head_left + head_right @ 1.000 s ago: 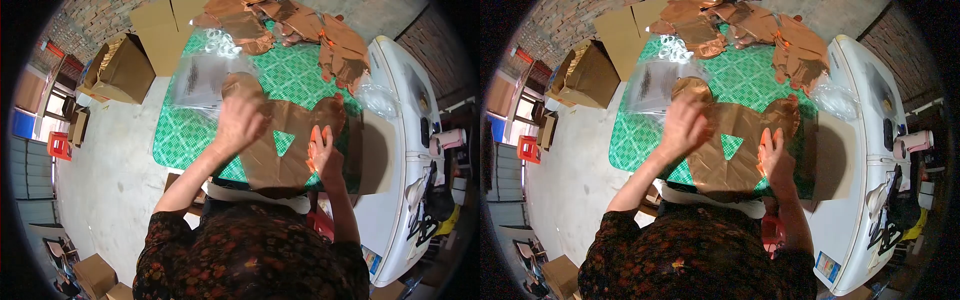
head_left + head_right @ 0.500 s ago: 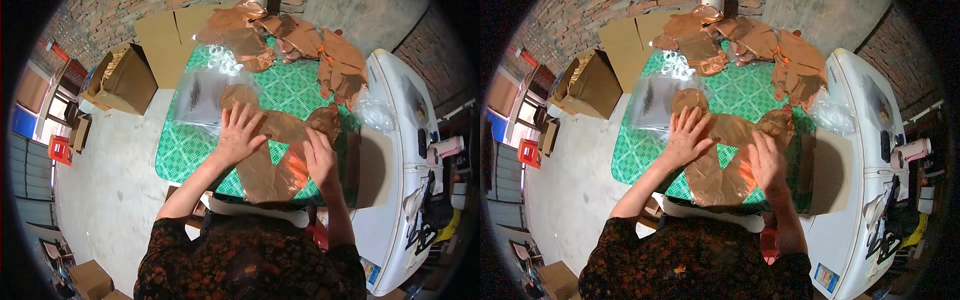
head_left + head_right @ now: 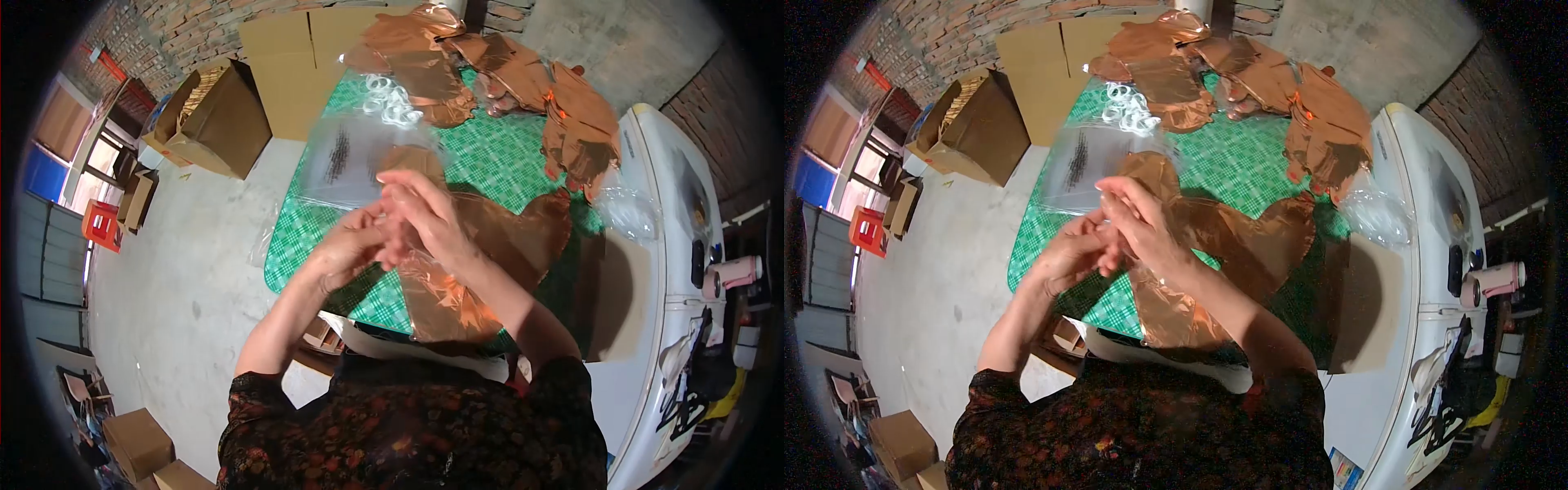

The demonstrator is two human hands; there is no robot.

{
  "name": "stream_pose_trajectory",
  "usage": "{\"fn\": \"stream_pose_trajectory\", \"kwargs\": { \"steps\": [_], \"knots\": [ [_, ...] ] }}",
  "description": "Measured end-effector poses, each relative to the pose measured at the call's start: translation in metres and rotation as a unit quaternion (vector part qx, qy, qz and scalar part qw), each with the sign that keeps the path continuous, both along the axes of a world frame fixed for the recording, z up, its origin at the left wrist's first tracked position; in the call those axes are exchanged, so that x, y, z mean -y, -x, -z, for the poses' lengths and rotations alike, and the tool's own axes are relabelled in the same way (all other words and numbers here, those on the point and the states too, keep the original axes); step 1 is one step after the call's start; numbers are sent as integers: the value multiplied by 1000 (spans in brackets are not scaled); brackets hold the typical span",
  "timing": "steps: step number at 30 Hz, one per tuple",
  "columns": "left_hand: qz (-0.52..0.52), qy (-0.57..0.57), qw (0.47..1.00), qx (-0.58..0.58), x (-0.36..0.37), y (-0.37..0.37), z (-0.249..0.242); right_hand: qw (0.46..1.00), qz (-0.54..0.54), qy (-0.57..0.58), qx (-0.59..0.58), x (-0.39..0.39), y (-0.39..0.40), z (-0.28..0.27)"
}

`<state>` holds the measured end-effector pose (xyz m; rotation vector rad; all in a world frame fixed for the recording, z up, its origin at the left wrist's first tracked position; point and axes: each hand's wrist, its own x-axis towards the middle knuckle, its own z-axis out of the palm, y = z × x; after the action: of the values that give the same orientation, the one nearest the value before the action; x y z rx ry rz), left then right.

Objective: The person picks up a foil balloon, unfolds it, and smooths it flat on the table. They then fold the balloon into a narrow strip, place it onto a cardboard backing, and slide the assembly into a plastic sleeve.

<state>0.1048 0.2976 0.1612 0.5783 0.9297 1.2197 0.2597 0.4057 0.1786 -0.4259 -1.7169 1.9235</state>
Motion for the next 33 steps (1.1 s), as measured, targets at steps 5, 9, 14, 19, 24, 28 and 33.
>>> {"fn": "stream_pose_trajectory", "kwargs": {
  "steps": [5, 9, 14, 19, 24, 28, 33],
  "knots": [
    [-154, -42, 983, -95, 5, 66, 7, 993, -64, 82, -47, -13, 65, 18],
    [-213, -26, 976, -47, 9, 90, -8, 970, -50, 238, -6, -34, 113, 20],
    [-186, 21, 966, -179, 2, 70, -5, 986, -49, 158, 32, -26, 142, 29],
    [-147, -37, 985, -85, 0, 70, 12, 987, -21, 144, 64, -16, 149, 23],
    [-155, -96, 969, -168, 3, 67, 12, 998, 0, 54, 38, -23, 159, 35],
    [-163, -90, 974, -132, 3, 83, 17, 997, -13, 68, 39, -13, 157, 20],
    [-193, -72, 970, -130, -1, 114, 21, 998, -4, 58, 9, -27, 165, 40]
  ]
}}
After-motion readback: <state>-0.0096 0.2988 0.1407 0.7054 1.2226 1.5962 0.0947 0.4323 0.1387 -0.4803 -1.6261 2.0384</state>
